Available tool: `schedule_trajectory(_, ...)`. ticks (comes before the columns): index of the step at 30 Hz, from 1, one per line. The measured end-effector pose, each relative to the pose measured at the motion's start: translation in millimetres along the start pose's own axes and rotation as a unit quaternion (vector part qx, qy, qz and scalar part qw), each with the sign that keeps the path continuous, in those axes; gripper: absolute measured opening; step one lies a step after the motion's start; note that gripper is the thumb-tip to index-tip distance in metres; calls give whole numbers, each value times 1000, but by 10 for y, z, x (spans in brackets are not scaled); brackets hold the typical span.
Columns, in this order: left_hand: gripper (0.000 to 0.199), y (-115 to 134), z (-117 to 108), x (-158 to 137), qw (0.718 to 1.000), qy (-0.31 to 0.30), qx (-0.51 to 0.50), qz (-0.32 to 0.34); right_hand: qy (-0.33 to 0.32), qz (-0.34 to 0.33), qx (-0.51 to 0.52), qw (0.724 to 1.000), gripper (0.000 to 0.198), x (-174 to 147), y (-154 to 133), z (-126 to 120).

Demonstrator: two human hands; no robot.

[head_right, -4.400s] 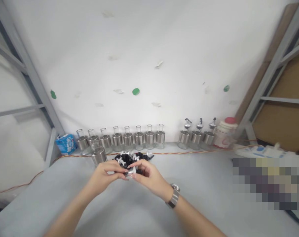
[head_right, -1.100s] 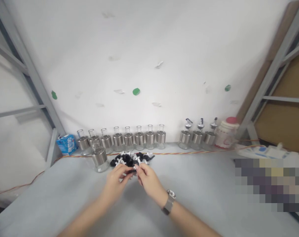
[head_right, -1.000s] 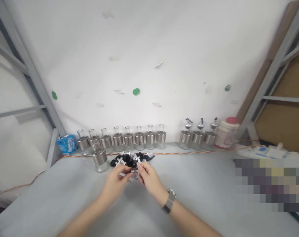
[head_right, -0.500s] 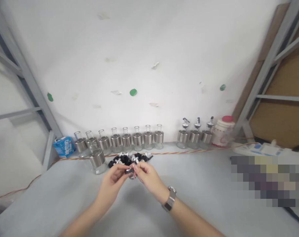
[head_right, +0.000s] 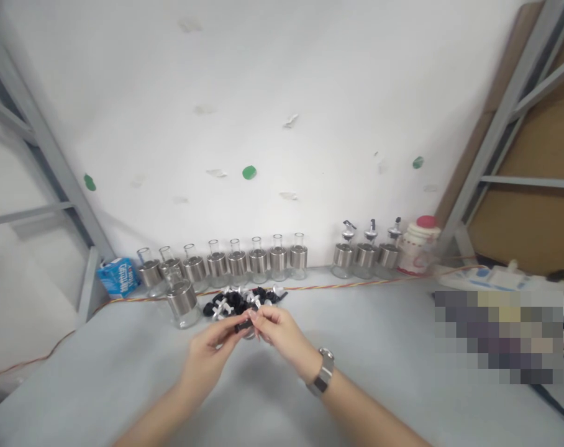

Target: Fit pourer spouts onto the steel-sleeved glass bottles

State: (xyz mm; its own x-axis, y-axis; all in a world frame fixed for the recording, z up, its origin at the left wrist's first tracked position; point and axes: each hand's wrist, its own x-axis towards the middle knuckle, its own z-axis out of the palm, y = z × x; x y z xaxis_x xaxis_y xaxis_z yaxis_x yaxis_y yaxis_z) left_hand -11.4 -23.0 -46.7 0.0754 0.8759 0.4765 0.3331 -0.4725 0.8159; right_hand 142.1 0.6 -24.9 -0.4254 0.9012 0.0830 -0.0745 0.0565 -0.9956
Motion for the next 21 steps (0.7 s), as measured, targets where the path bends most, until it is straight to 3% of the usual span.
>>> schedule_trajectory(10,25,-44,20,-41,999,5,35,21,44,20,14,999,42,-40,-6,77)
schedule_trajectory(21,21,18,35,-42,1000,-21,4,22,53,31,96,994,39,-39,56,97)
